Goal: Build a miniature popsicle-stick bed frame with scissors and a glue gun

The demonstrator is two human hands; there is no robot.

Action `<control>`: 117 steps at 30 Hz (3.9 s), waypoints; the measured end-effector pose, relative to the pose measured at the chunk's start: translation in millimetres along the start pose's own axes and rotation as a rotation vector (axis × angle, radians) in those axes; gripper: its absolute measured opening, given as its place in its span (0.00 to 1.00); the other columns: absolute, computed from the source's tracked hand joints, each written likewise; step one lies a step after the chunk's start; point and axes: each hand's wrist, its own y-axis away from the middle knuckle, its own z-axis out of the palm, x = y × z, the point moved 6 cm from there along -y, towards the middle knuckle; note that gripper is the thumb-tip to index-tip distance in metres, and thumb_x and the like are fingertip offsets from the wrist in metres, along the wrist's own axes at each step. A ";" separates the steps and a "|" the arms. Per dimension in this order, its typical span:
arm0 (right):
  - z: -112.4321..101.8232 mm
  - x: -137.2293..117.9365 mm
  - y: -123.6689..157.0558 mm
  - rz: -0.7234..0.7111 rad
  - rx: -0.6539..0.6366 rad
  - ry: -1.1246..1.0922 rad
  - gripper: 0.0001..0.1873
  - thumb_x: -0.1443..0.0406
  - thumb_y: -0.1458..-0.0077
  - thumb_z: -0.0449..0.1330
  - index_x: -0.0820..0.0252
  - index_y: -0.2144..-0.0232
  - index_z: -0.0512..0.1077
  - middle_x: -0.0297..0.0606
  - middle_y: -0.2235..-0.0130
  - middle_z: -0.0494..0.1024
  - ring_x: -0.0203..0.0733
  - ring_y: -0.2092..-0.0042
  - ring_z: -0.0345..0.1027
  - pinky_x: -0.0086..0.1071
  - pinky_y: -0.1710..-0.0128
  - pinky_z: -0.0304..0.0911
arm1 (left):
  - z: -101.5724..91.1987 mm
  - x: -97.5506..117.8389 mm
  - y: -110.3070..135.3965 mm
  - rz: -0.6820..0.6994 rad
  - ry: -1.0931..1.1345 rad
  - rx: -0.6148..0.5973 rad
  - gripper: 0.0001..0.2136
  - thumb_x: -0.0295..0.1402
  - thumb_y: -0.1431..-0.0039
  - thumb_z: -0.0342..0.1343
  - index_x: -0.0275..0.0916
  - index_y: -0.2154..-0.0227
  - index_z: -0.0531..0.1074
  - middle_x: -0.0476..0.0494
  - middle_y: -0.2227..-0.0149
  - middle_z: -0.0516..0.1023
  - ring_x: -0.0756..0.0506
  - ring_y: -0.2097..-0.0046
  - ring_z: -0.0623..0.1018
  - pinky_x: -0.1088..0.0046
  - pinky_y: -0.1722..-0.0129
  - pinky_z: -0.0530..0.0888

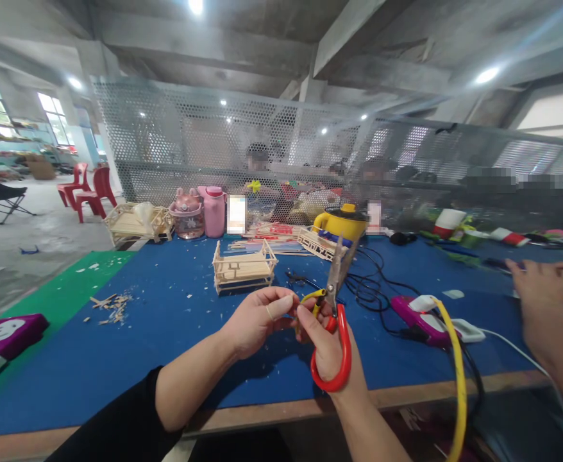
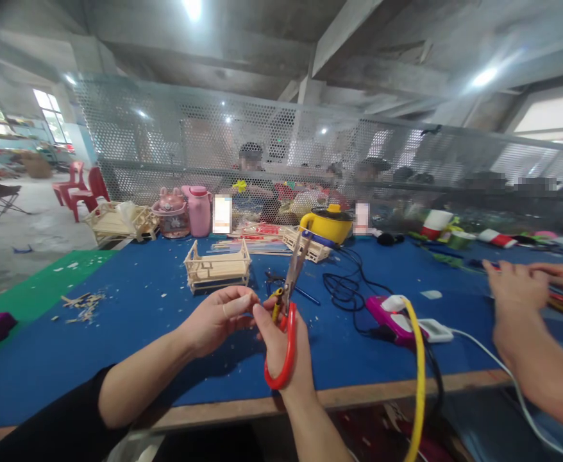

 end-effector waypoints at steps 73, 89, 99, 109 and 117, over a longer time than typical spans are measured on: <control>-23.5 -17.8 4.0 -0.398 -0.244 0.884 0.16 0.59 0.51 0.58 0.56 0.59 0.64 0.38 0.63 0.73 0.42 0.62 0.68 0.34 0.64 0.64 | -9.6 25.2 0.3 0.280 -0.522 0.210 0.04 0.30 0.56 0.61 0.35 0.75 0.77 0.46 0.71 0.80 0.49 0.69 0.74 0.74 0.66 0.70; -26.2 -26.9 5.4 -0.530 -0.192 0.930 0.19 0.56 0.53 0.61 0.59 0.60 0.66 0.42 0.63 0.73 0.47 0.60 0.68 0.37 0.62 0.63 | -8.5 23.8 1.6 0.288 -0.576 0.190 0.05 0.29 0.55 0.60 0.36 0.73 0.77 0.45 0.71 0.81 0.48 0.69 0.76 0.74 0.67 0.70; -27.6 -7.9 4.2 -0.355 -0.223 1.084 0.16 0.51 0.48 0.56 0.57 0.64 0.68 0.36 0.74 0.75 0.43 0.71 0.70 0.31 0.73 0.60 | -14.5 21.6 -1.1 0.220 -0.607 0.231 0.03 0.29 0.56 0.60 0.34 0.78 0.75 0.49 0.77 0.76 0.52 0.74 0.71 0.76 0.71 0.67; -27.4 -2.1 -4.8 -0.297 -0.178 1.044 0.14 0.52 0.49 0.55 0.55 0.72 0.69 0.35 0.78 0.75 0.41 0.76 0.68 0.29 0.77 0.57 | -20.4 14.5 -8.6 0.169 -0.326 0.258 0.17 0.40 0.60 0.65 0.35 0.68 0.73 0.53 0.77 0.71 0.55 0.75 0.68 0.76 0.69 0.68; -50.1 -13.0 -43.8 -0.165 -0.146 1.169 0.16 0.50 0.50 0.54 0.53 0.75 0.73 0.38 0.74 0.77 0.45 0.71 0.70 0.33 0.73 0.58 | -42.6 -2.0 -14.5 0.095 -0.328 0.394 0.12 0.34 0.56 0.63 0.36 0.71 0.67 0.49 0.77 0.73 0.53 0.76 0.71 0.78 0.74 0.65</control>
